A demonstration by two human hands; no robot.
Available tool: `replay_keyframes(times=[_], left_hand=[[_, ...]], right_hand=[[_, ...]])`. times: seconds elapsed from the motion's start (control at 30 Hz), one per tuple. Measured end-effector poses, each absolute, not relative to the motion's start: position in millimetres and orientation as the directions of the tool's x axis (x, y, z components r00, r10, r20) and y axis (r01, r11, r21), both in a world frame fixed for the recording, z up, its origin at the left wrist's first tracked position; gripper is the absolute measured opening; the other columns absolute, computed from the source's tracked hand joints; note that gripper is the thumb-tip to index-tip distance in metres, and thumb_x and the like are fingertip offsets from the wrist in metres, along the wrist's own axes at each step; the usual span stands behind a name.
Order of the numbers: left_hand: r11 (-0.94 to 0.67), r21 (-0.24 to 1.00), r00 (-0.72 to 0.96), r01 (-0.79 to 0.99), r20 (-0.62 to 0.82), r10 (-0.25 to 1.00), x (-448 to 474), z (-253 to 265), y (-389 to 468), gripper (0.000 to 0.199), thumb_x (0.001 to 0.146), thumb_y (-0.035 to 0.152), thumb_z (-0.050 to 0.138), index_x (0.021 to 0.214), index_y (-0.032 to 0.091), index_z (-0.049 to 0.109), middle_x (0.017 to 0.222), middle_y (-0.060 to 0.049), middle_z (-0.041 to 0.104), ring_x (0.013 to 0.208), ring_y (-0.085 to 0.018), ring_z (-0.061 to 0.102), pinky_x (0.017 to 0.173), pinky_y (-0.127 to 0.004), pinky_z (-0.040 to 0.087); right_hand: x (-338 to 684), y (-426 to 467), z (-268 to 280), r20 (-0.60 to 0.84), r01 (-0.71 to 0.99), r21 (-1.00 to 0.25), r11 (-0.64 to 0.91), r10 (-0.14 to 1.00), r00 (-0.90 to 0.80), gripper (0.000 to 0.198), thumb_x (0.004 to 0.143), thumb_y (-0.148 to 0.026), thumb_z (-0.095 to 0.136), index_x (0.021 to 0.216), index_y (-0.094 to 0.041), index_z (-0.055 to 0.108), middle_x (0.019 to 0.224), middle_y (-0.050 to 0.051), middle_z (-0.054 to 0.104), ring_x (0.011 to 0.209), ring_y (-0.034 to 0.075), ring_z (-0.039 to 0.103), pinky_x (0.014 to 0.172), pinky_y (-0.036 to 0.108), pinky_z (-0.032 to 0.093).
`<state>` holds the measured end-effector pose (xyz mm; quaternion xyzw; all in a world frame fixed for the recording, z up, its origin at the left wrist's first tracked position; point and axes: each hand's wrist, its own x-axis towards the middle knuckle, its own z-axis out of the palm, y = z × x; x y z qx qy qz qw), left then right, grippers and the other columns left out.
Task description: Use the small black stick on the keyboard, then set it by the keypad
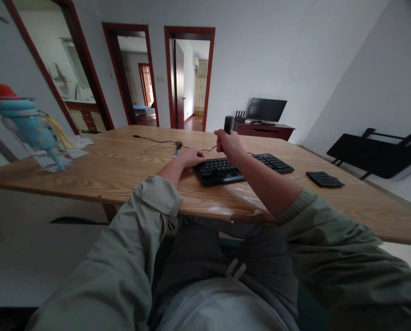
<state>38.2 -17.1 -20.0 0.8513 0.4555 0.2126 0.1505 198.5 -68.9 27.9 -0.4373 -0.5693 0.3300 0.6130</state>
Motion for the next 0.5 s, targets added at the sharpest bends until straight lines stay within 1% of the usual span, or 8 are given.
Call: replay_keyframes(times=[0.1, 0.13, 0.2, 0.27, 0.33, 0.37, 0.43, 0.5], left_hand=[[-0.524, 0.460, 0.488, 0.717, 0.206, 0.848, 38.3, -16.9, -20.8, 0.021, 0.077, 0.026, 0.061, 0.086, 0.014, 0.076, 0.083, -0.005, 0.074, 0.072, -0.016, 0.062, 0.062, -0.024, 0.043], [-0.518, 0.464, 0.482, 0.718, 0.205, 0.852, 38.0, -16.6, -21.2, 0.021, 0.077, 0.026, 0.062, 0.087, 0.014, 0.076, 0.084, -0.006, 0.074, 0.072, -0.017, 0.062, 0.062, -0.024, 0.043], [-0.508, 0.471, 0.467, 0.721, 0.210, 0.859, 37.3, -17.0, -20.7, 0.022, 0.077, 0.028, 0.062, 0.086, 0.014, 0.076, 0.084, -0.006, 0.074, 0.072, -0.017, 0.062, 0.062, -0.024, 0.044], [-0.509, 0.480, 0.464, 0.715, 0.218, 0.858, 36.4, -18.7, -18.2, 0.021, 0.076, 0.028, 0.062, 0.084, 0.014, 0.075, 0.083, -0.007, 0.074, 0.071, -0.018, 0.062, 0.062, -0.025, 0.044], [-0.514, 0.488, 0.469, 0.706, 0.222, 0.855, 35.5, -21.4, -14.3, 0.021, 0.076, 0.028, 0.062, 0.083, 0.014, 0.075, 0.083, -0.007, 0.074, 0.072, -0.018, 0.063, 0.063, -0.025, 0.045], [-0.513, 0.491, 0.468, 0.705, 0.221, 0.855, 35.0, -22.9, -12.1, 0.021, 0.076, 0.028, 0.062, 0.084, 0.014, 0.075, 0.083, -0.007, 0.073, 0.072, -0.018, 0.063, 0.063, -0.025, 0.045], [-0.508, 0.493, 0.462, 0.706, 0.222, 0.858, 34.1, -25.7, -8.2, 0.023, 0.076, 0.030, 0.062, 0.088, 0.015, 0.075, 0.083, -0.006, 0.073, 0.073, -0.018, 0.063, 0.065, -0.025, 0.046], [-0.508, 0.499, 0.460, 0.702, 0.226, 0.858, 33.3, -27.4, -6.2, 0.026, 0.076, 0.034, 0.062, 0.090, 0.016, 0.075, 0.083, -0.006, 0.073, 0.073, -0.018, 0.063, 0.067, -0.026, 0.047]], right_hand=[[230.5, -71.2, 27.6, 0.460, 0.047, -0.887, 0.459, 0.871, 0.173, 0.024, 0.077, -0.035, 0.055, 0.062, -0.022, 0.043, 0.052, -0.005, 0.041, 0.042, 0.009, 0.041, 0.042, 0.024, 0.037], [240.9, -72.8, 24.4, 0.476, 0.066, -0.879, 0.473, 0.858, 0.194, 0.025, 0.077, -0.036, 0.055, 0.062, -0.022, 0.043, 0.052, -0.005, 0.041, 0.043, 0.009, 0.041, 0.043, 0.024, 0.037], [258.4, -77.3, 15.1, 0.536, 0.197, -0.842, 0.502, 0.822, 0.193, 0.027, 0.077, -0.038, 0.057, 0.061, -0.021, 0.044, 0.053, -0.004, 0.042, 0.046, 0.010, 0.041, 0.045, 0.024, 0.037], [269.0, -83.9, 5.7, 0.605, 0.374, -0.757, 0.535, 0.790, 0.095, 0.028, 0.075, -0.040, 0.062, 0.061, -0.019, 0.050, 0.055, -0.003, 0.045, 0.052, 0.010, 0.043, 0.050, 0.024, 0.037], [272.6, -93.1, 1.6, 0.625, 0.455, -0.677, 0.578, 0.778, -0.058, 0.027, 0.073, -0.041, 0.066, 0.066, -0.016, 0.059, 0.058, -0.002, 0.049, 0.058, 0.011, 0.045, 0.054, 0.025, 0.038], [272.6, -99.3, 2.5, 0.617, 0.439, -0.668, 0.601, 0.777, -0.124, 0.026, 0.074, -0.040, 0.066, 0.072, -0.015, 0.063, 0.060, -0.002, 0.050, 0.059, 0.011, 0.046, 0.055, 0.025, 0.038], [271.1, -116.4, 9.7, 0.604, 0.326, -0.703, 0.632, 0.773, -0.197, 0.027, 0.078, -0.039, 0.064, 0.087, -0.015, 0.069, 0.059, -0.003, 0.050, 0.055, 0.011, 0.045, 0.053, 0.024, 0.038], [269.3, -143.2, 19.9, 0.641, 0.185, -0.719, 0.669, 0.743, -0.193, 0.029, 0.081, -0.039, 0.061, 0.096, -0.016, 0.071, 0.056, -0.004, 0.049, 0.050, 0.010, 0.043, 0.049, 0.024, 0.037]])
